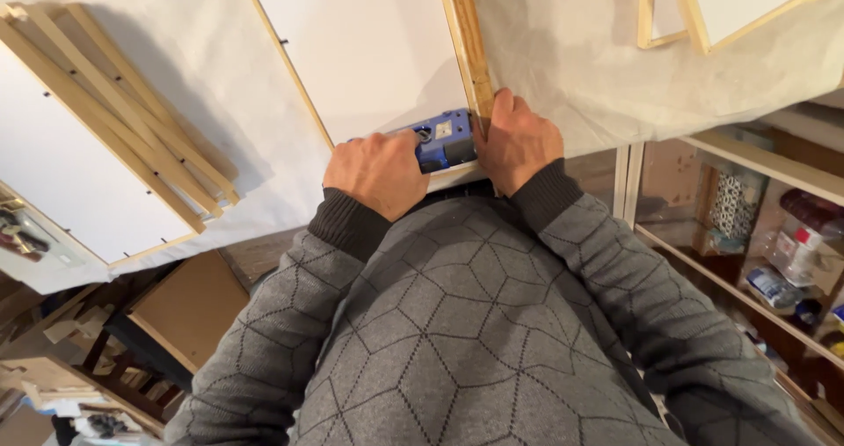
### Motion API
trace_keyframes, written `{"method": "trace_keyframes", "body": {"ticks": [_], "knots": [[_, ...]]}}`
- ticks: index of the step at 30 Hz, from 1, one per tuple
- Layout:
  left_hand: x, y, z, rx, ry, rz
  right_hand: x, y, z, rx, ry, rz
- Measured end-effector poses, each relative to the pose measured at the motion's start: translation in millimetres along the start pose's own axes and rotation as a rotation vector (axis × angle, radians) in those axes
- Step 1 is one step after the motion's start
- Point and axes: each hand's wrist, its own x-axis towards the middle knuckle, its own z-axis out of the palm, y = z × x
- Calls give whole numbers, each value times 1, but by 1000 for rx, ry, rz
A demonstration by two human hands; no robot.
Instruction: Assemble wooden picture frames by stapling the frame pieces to the backing.
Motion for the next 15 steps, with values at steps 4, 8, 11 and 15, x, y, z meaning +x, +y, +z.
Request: {"method": "trace_keyframes", "body": {"ticks": [4, 8, 11, 15], "knots": [[-5, -1, 2, -48, 19, 51, -4, 4, -6, -3, -8, 34], [-16, -8, 5, -139, 80, 76, 5, 8, -30, 45, -21, 19], [-37, -14, 5, -298, 257, 87, 29, 8, -62, -214, 252, -112], [-53, -26, -6, -451, 211, 4, 98, -21, -121, -284, 467, -337]]}}
